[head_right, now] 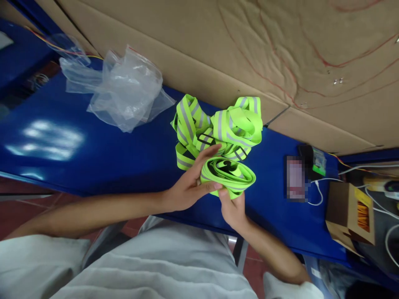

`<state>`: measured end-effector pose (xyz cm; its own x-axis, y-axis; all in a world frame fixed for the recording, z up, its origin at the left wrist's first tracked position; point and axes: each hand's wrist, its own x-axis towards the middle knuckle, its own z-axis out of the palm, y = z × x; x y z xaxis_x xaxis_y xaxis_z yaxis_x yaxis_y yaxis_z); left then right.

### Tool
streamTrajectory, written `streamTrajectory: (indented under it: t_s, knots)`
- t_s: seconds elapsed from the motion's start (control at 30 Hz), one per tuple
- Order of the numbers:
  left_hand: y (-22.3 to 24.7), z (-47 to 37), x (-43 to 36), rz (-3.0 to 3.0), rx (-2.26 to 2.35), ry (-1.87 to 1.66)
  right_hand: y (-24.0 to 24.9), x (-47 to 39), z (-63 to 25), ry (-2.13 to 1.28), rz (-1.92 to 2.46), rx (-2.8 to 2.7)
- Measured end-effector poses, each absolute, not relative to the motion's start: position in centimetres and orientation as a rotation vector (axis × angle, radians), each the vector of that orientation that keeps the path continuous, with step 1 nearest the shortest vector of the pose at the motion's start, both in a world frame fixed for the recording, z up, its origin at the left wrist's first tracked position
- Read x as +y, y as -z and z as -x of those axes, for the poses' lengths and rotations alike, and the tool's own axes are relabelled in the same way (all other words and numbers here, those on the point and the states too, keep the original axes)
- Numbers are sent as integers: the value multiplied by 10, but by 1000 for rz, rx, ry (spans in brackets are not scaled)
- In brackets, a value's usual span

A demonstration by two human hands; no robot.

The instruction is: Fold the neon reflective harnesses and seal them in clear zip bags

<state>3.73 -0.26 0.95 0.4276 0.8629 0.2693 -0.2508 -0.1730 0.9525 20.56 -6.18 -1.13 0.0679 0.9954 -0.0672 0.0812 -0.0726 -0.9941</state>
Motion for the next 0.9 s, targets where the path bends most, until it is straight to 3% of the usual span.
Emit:
streamTrajectory:
  t_s: [0.13,0.3,0.5,0.67,0.77,0.9]
  knots:
    - [-13,-39,2,-1293,496,-1018,11,-57,-210,-851,1440,-1261]
    - [-23,-39,18,-1139,555,-861,14,-38,-220,-792,1504,-1182]
    - [-60,21,49,-1429,799,-1295,19,-33,-231,-802,1502,-1162]
    - [-70,96,98,-1999,1352,-1298,18,-33,-233,-813,1497,-1155]
    - [-53,122,130,-1957,1802,-1163,18,-33,-230,-832,1494,-1166]
    - [-29,135,157,-1795,1916,-1025,18,-33,-228,-828,1492,-1196]
